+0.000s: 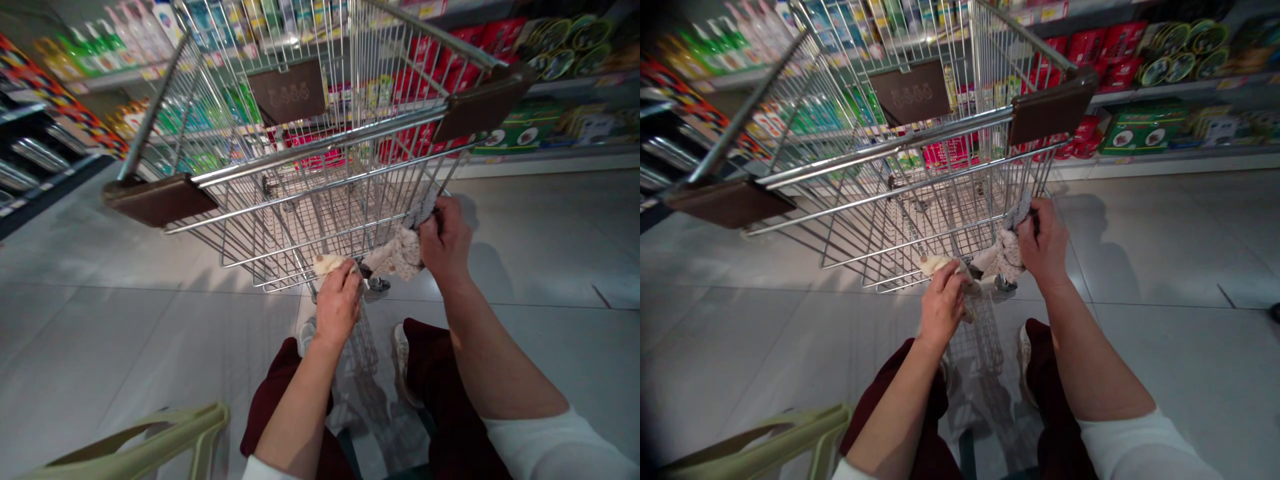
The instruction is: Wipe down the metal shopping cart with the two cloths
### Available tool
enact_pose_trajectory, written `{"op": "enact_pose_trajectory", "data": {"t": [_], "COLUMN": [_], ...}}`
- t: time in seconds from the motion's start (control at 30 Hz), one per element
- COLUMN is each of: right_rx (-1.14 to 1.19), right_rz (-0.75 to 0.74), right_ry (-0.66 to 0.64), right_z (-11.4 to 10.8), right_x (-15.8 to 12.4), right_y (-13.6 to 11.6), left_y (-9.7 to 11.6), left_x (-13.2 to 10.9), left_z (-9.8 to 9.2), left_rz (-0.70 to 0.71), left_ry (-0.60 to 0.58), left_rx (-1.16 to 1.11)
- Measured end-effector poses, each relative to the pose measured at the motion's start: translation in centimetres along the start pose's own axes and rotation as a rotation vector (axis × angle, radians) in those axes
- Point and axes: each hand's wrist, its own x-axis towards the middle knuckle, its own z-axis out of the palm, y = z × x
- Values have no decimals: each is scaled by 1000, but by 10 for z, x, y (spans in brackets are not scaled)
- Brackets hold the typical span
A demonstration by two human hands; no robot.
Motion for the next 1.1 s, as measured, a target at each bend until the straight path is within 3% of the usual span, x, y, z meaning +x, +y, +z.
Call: {"op": "enact_pose_trajectory", "data": {"t": [0.3,0.5,0.67,0.8,0.97,1.1], "right_rx": [-15,-10,0,-7,-1,4], "right_rz": [1,10,5,11,-3,-1], "right_ry": [13,21,8,16,27,29], "right_z": [0,1,0,0,2,2], "right_x": [0,0,0,-1,-1,-1], "right_y": [-1,-2,-3,-1,1,1], "left_y": [3,5,3,5,11,14], "left_x": [2,3,3,3,3,6], "left_z": [0,8,15,11,4,6], "left_rz": [39,-82,-98,-87,44,24], "left_ry": [-71,-161,-202,-157,-9,-53], "left_rx": [-4,64,55,4,-21,-15]}}
